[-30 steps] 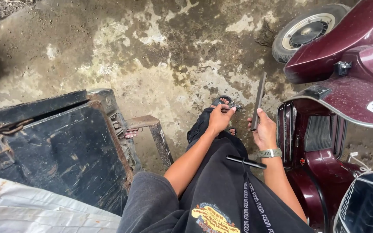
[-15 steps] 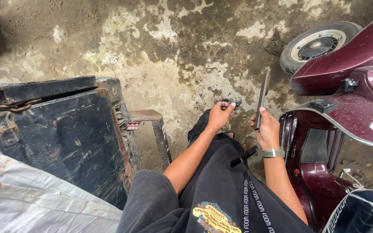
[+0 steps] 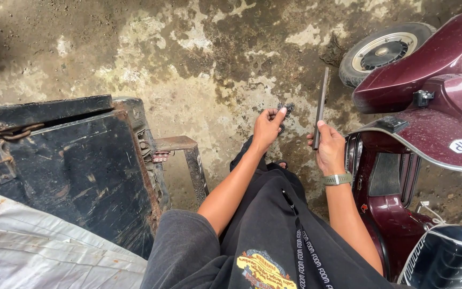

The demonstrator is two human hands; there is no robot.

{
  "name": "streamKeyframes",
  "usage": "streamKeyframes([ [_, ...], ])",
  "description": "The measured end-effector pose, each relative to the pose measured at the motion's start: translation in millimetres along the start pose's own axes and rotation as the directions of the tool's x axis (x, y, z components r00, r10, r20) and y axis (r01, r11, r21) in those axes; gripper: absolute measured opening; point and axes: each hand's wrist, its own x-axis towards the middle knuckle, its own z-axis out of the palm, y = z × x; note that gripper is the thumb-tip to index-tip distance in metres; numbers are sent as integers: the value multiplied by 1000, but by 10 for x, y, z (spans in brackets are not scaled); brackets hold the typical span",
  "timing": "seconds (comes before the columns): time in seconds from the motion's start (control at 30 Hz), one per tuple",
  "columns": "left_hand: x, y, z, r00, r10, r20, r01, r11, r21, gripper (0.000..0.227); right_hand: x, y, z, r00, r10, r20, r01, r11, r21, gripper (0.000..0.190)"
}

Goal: Using a metal file and wire brush to remove rust and dirt from the frame of a vintage scooter.

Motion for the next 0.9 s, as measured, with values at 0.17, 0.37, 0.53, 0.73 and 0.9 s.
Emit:
streamKeyframes([
  [0.17, -4, 234, 70, 996, 87, 9, -87, 995, -48, 43, 5, -173, 49, 995, -90, 38, 90, 996, -8, 23],
  [0.37, 23, 192, 106, 995, 91, 34, -88, 993, -75, 34, -188, -348, 95, 994, -109, -7, 109, 994, 23, 21],
  [0.53, 50, 190, 161, 988, 139, 68, -138, 990, -27, 29, -303, -286, 15, 992, -119, -52, 121, 992, 32, 22],
  [0.73, 278, -30, 304, 972, 190, 139, -199, 979, 49, 25, -515, -215, -177, 989, -113, -92, 115, 993, 22, 21],
  [0.9, 248, -21, 482, 958, 199, 209, -220, 972, 83, 25, -668, -82, -439, 986, -78, -149, 82, 996, 24, 21],
])
